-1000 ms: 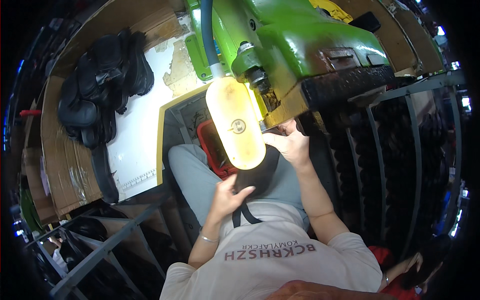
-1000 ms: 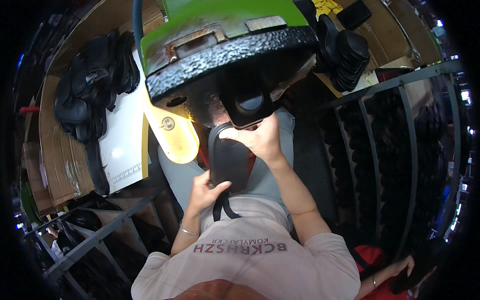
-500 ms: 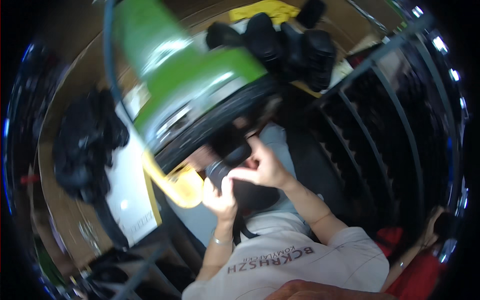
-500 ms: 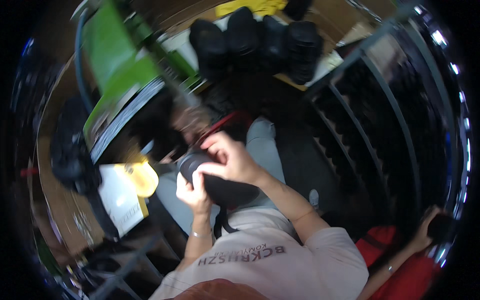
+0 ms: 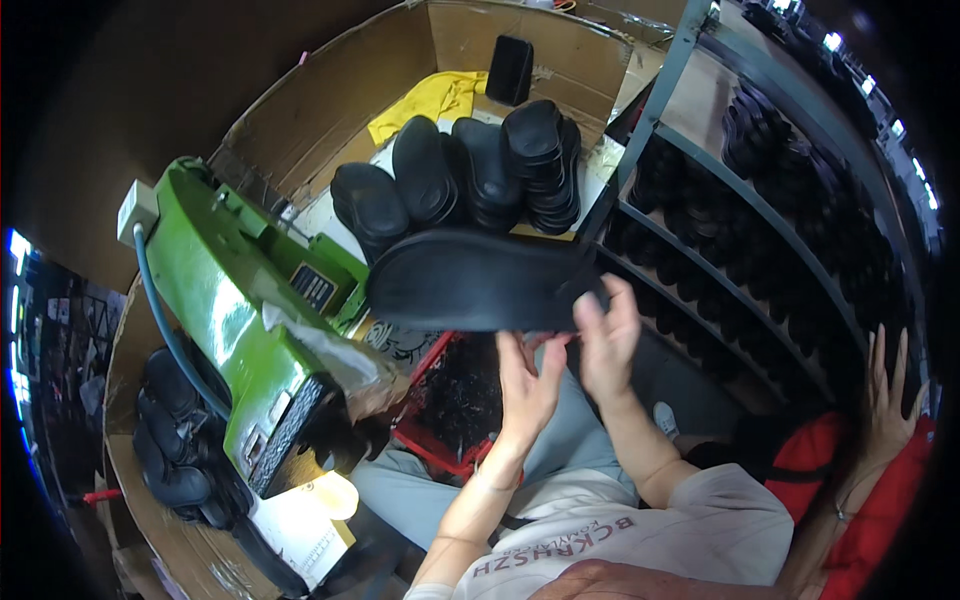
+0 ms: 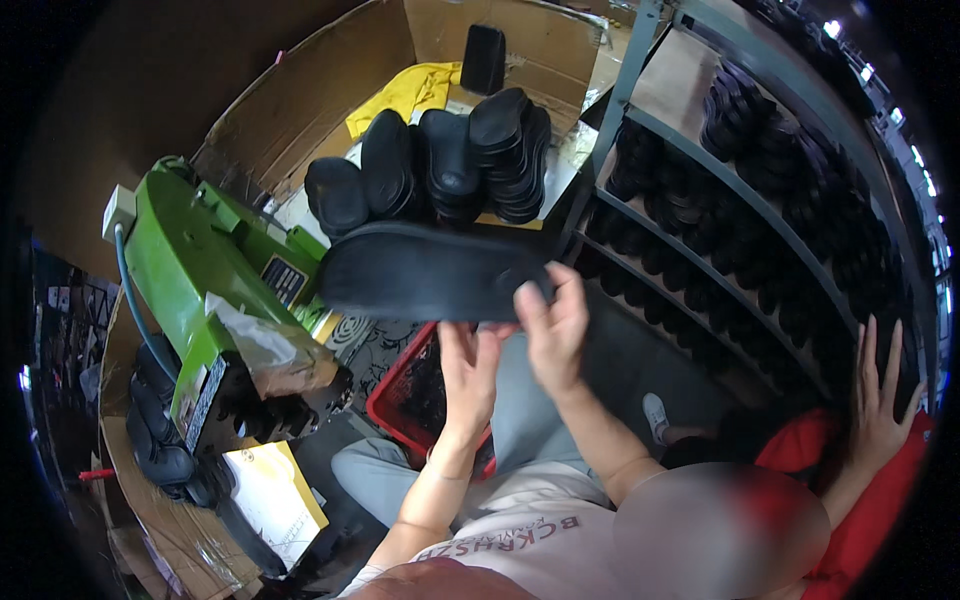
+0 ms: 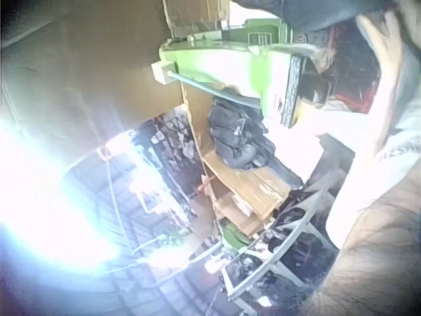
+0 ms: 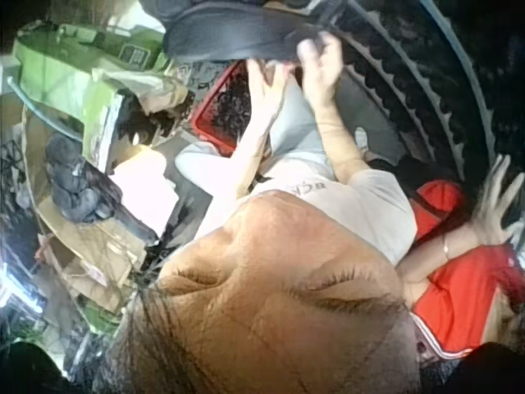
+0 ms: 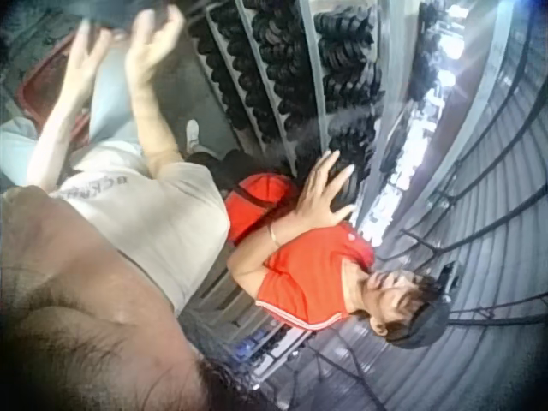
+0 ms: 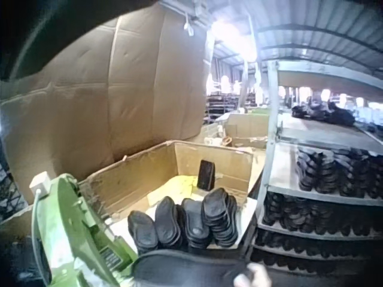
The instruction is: The recorder is using an industrial machine to trim or process the edges of black shoe soles in a manufacturing environment.
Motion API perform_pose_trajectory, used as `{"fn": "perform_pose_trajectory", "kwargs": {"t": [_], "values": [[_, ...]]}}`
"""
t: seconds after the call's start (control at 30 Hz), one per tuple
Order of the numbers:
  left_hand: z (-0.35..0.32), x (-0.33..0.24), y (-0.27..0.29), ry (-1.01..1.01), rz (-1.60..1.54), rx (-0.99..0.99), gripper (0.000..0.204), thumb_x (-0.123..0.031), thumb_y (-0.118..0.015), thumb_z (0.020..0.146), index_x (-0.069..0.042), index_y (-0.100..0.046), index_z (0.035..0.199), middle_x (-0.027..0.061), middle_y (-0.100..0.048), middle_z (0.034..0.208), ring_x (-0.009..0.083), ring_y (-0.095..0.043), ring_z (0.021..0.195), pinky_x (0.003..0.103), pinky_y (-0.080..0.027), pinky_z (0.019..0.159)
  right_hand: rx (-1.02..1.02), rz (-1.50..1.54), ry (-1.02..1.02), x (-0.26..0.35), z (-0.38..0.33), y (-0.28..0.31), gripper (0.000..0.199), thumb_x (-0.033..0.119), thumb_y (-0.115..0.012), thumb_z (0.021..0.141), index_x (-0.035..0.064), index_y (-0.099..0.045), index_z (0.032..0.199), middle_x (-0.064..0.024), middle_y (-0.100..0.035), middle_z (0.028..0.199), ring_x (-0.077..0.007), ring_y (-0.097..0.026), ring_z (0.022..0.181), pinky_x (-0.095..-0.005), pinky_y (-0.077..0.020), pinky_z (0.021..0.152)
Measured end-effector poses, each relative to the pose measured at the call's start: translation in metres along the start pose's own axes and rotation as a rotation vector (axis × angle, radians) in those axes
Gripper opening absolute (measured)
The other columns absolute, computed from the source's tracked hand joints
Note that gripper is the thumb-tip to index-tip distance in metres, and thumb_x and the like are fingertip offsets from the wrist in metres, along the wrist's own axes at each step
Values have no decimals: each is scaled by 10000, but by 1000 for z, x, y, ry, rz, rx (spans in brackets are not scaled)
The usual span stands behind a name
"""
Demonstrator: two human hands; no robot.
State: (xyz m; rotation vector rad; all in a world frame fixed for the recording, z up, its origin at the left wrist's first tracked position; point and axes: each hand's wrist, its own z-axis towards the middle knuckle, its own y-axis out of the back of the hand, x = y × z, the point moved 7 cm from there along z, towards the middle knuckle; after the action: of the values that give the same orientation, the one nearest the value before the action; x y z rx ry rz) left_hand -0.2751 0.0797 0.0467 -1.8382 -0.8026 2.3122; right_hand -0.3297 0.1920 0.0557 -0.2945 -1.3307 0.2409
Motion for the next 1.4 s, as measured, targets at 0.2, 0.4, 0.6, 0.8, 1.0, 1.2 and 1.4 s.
{"fn": "perform_pose_trajectory", "kwargs": {"t": [0.2, 0.4, 0.6, 0.8, 1.0, 1.2, 1.4], "values": [[85, -48, 2, -231, 226, -151, 565, 0, -547, 869, 62, -273, 1360, 153, -472, 1257, 196, -495, 1131, 302, -379, 967, 302, -441, 133, 3, 58, -5, 421, 9, -624, 812, -1, -464, 1202, -120, -592, 1065, -159, -604, 906, -269, -490, 769], [172, -56, -1, -341, 1050, -284, 716, -117, -627, 785, 101, -268, 1365, 317, -558, 1125, 393, -568, 1053, 388, -443, 901, 424, -1441, 940, 8, 176, -65, 553, 0, -597, 678, 49, -497, 1220, -195, -438, 1325, -327, -373, 1275, -454, -271, 1034], [211, -33, -6, -499, 1336, -236, 352, -100, -618, 779, 49, -580, 1096, 224, -594, 927, 363, -602, 866, 419, -485, 768, 754, -1551, 990, -28, 196, -78, 259, 59, -620, 684, 30, -571, 936, -139, -596, 904, -276, -575, 935, -360, -416, 806], [214, -21, -14, -499, 1352, -223, 319, -86, -603, 782, 49, -597, 1070, 225, -596, 937, 378, -601, 862, 427, -487, 763, 730, -1533, 1169, 7, 164, -57, 100, 82, -584, 704, 29, -541, 777, -136, -597, 775, -272, -599, 816, -328, -432, 739], [201, -20, -9, -495, 1329, -196, 373, -205, -618, 837, 37, -581, 1118, 241, -595, 1004, 387, -579, 938, 430, -462, 832, 709, -1548, 1230, 23, 133, -58, 184, 82, -579, 712, -6, -560, 872, -179, -615, 879, -294, -598, 915, -354, -432, 827], [59, -25, 59, -580, 1109, -245, 304, -135, -677, 789, 3, -599, 1049, 179, -590, 1071, 351, -564, 987, 406, -452, 860, 744, -1308, 989, 25, 112, -83, 620, 52, -617, 621, 40, -483, 1226, -213, -487, 1186, -361, -462, 1127, -440, -332, 989], [-163, -75, 243, -441, 1447, -739, 222, -58, -666, 751, -19, -642, 968, 147, -637, 991, 321, -580, 933, 421, -444, 857, 655, -1236, 875, 22, 48, -49, 567, 42, -571, 749, 28, -463, 1305, -184, -465, 1319, -346, -449, 1194, -411, -327, 999]]}}
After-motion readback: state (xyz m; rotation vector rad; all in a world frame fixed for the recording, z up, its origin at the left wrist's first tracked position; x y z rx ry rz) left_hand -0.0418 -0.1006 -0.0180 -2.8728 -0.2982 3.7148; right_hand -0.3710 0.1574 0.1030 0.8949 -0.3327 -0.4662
